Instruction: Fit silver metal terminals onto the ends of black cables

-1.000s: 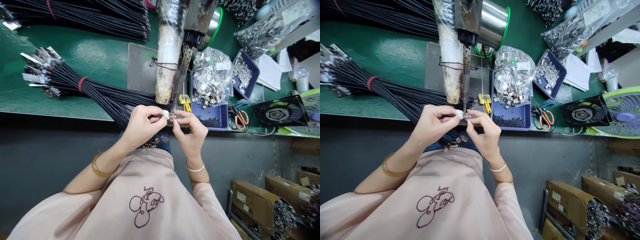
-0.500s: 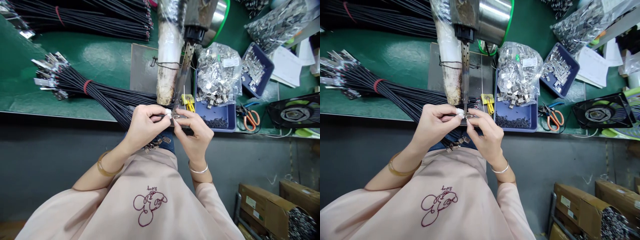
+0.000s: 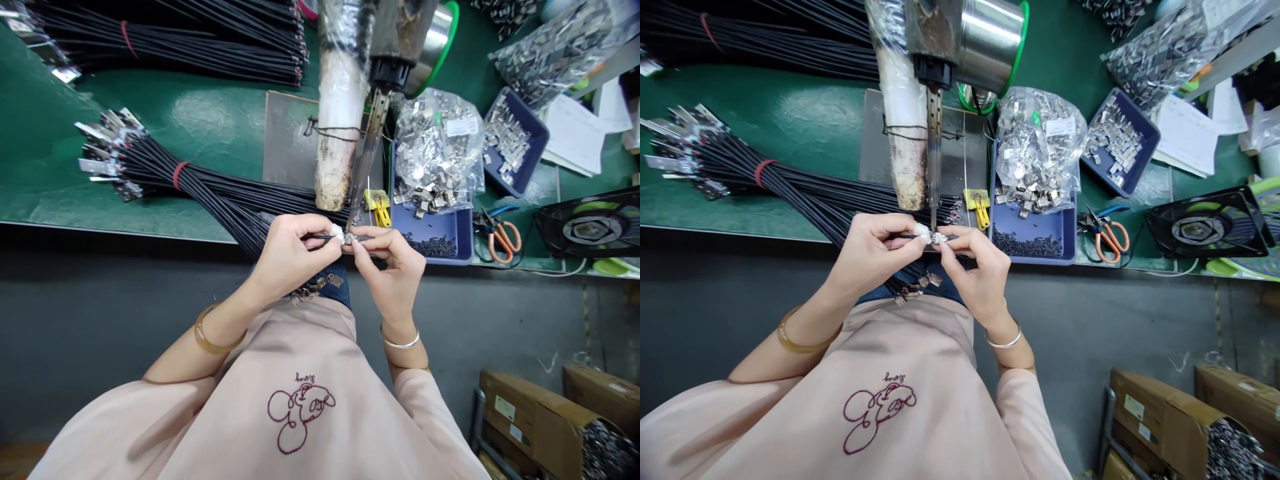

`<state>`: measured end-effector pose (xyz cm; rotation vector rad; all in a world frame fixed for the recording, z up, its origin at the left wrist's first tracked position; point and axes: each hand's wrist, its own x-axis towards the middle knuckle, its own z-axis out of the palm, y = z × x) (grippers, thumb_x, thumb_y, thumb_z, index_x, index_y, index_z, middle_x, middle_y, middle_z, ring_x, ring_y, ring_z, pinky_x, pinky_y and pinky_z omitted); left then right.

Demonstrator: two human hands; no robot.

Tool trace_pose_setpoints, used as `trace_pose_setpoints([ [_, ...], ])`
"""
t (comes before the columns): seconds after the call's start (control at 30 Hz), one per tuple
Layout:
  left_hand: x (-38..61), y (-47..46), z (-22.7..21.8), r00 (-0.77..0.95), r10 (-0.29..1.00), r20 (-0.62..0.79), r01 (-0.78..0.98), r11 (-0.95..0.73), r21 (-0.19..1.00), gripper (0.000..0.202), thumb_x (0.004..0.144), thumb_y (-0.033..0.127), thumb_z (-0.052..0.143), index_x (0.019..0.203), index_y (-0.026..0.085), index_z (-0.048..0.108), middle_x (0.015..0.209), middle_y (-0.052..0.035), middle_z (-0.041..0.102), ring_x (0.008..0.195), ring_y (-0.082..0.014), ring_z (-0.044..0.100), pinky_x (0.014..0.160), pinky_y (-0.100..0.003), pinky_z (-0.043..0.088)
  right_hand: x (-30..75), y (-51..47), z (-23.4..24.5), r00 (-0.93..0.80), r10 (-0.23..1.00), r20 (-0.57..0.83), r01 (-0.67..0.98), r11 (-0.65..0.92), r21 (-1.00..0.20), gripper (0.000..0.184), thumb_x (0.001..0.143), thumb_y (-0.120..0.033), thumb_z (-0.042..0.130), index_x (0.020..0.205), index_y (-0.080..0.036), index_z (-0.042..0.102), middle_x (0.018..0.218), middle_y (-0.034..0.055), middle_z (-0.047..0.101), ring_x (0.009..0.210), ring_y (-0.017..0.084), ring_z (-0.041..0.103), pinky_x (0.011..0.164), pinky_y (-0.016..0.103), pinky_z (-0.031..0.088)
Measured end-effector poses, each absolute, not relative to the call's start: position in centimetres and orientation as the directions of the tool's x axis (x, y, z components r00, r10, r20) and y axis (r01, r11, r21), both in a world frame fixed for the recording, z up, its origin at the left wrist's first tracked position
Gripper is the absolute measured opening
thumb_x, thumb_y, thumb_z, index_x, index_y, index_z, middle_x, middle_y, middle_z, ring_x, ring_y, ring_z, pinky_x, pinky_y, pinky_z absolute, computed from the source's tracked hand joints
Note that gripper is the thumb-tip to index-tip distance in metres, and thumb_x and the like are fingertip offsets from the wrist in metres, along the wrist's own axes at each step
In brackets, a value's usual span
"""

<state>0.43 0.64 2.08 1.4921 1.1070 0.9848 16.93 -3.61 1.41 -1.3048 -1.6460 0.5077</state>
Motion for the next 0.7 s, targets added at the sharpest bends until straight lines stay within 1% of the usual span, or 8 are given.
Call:
trace_pose_setpoints([
  [0.07,0.42,0.52,2.06,0.247,0.968,0.04,0.157,-0.081,0.984,0.014,0.074,0.018,0.061,0.066,0.011,0.07,0.058,0.0017,0.054,0.055,-0.006,0.039,0.049,-0.016,0.033,16.96,-3.6,1.38,-0.005,0.906,0.423,0.529,0.362,-0.768,0.008,0.09,-0.014,0.067,0.087,-0.022,0.066,0.101,0.0008,0.078,0.089,0.013,0.076,0.072,0.024,0.065],
  [0.13,0.45,0.4,2.03,0.238,0.971,0.035,0.177,-0.079,0.981,0.015,0.075,0.018,0.061,0.066,0.01,0.071,0.055,0.003,0.05,0.053,-0.0052,0.036,0.049,-0.015,0.031,16.92,-3.53,1.38,-0.033,0.878,0.478,0.572,0.409,-0.711,0.01,0.088,-0.012,0.068,0.087,-0.022,0.067,0.1,0.0012,0.078,0.091,0.014,0.075,0.074,0.026,0.064],
  [0.2,0.52,0.33,1.96,0.229,0.973,0.035,0.204,-0.083,0.976,0.016,0.076,0.018,0.06,0.067,0.01,0.071,0.055,0.003,0.051,0.054,-0.0051,0.036,0.049,-0.015,0.031,16.84,-3.39,1.41,-0.059,0.853,0.518,0.607,0.443,-0.66,0.012,0.088,-0.01,0.068,0.087,-0.022,0.066,0.099,0.0015,0.078,0.091,0.014,0.074,0.077,0.027,0.063],
  [0.27,0.65,0.3,1.9,0.216,0.975,0.043,0.219,-0.091,0.971,0.016,0.077,0.018,0.06,0.068,0.01,0.072,0.057,0.002,0.055,0.054,-0.0054,0.039,0.049,-0.015,0.033,16.77,-3.19,1.49,-0.073,0.834,0.546,0.629,0.464,-0.624,0.013,0.089,-0.01,0.067,0.087,-0.022,0.066,0.098,0.0017,0.077,0.09,0.014,0.074,0.079,0.029,0.062],
  [0.4,0.95,0.34,1.85,0.168,0.982,0.091,0.199,-0.124,0.972,0.016,0.077,0.017,0.061,0.074,0.011,0.075,0.066,-0.001,0.067,0.059,-0.0079,0.051,0.053,-0.015,0.041,16.74,-2.89,1.74,-0.083,0.814,0.575,0.661,0.477,-0.58,0.012,0.09,-0.012,0.066,0.087,-0.024,0.066,0.096,0.0014,0.077,0.089,0.015,0.074,0.08,0.031,0.061],
  [0.47,1.02,0.34,1.8,0.157,0.981,0.118,0.195,-0.148,0.97,0.016,0.076,0.016,0.06,0.076,0.012,0.076,0.067,-0.0008,0.068,0.059,-0.0077,0.052,0.052,-0.015,0.041,16.81,-2.92,1.79,-0.107,0.807,0.58,0.674,0.488,-0.555,0.012,0.09,-0.012,0.066,0.088,-0.024,0.065,0.098,0.0016,0.078,0.09,0.015,0.074,0.08,0.031,0.061],
  [0.6,0.89,0.25,1.62,0.199,0.974,0.111,0.231,-0.157,0.96,0.015,0.077,0.015,0.059,0.068,0.011,0.071,0.058,0.0022,0.057,0.055,-0.0057,0.042,0.049,-0.014,0.034,17.04,-3.23,1.53,-0.187,0.796,0.575,0.689,0.524,-0.501,0.014,0.089,-0.009,0.066,0.088,-0.023,0.062,0.101,0.0045,0.078,0.089,0.013,0.074,0.076,0.026,0.061],
  [0.7,0.68,0.19,1.49,0.236,0.968,0.089,0.251,-0.149,0.956,0.016,0.078,0.015,0.059,0.066,0.011,0.069,0.055,0.0041,0.048,0.053,-0.0048,0.034,0.049,-0.015,0.031,17.14,-3.39,1.3,-0.212,0.788,0.578,0.699,0.536,-0.474,0.014,0.089,-0.009,0.065,0.087,-0.022,0.061,0.103,0.0061,0.078,0.089,0.014,0.074,0.076,0.026,0.061],
])
